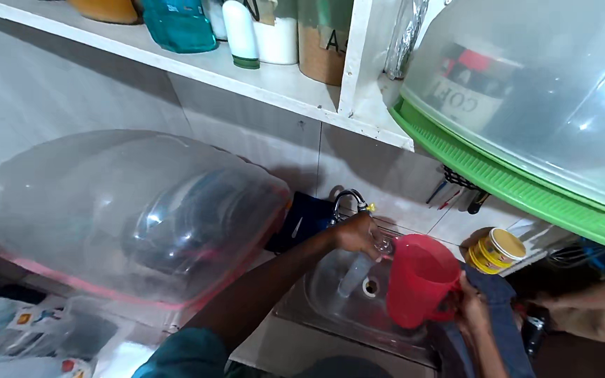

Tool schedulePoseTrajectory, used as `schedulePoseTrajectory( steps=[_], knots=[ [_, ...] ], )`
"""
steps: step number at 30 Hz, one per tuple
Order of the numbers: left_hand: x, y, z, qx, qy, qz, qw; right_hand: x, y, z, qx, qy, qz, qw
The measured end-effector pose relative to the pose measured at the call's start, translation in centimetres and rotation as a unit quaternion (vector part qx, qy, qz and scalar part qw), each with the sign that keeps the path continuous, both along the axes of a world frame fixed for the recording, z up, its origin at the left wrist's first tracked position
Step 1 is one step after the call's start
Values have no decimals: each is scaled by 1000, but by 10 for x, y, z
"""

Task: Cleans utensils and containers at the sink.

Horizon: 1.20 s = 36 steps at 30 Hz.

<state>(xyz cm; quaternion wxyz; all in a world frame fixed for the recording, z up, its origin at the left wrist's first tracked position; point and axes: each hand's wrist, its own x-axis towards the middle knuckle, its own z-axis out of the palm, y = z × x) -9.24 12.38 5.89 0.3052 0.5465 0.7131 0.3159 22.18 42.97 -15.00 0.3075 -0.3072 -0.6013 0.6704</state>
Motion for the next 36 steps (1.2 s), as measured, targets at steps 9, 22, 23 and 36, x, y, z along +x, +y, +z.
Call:
schedulePoseTrajectory(
  steps=[9,22,23,36],
  knots=[
    [32,-36,-11,90,289,49,952,-65,-20,-124,-17,16,-28,999],
    [73,-63,-12,148,266,141,942,-106,-40,-142,-34,55,-11,998],
    [74,-65,-15,152,253,140,945,-104,-36,-148,-38,60,-10,997],
    [83,-66,-22,147,185,119,964,-100,-153,130,519,-84,229,819]
  ],
)
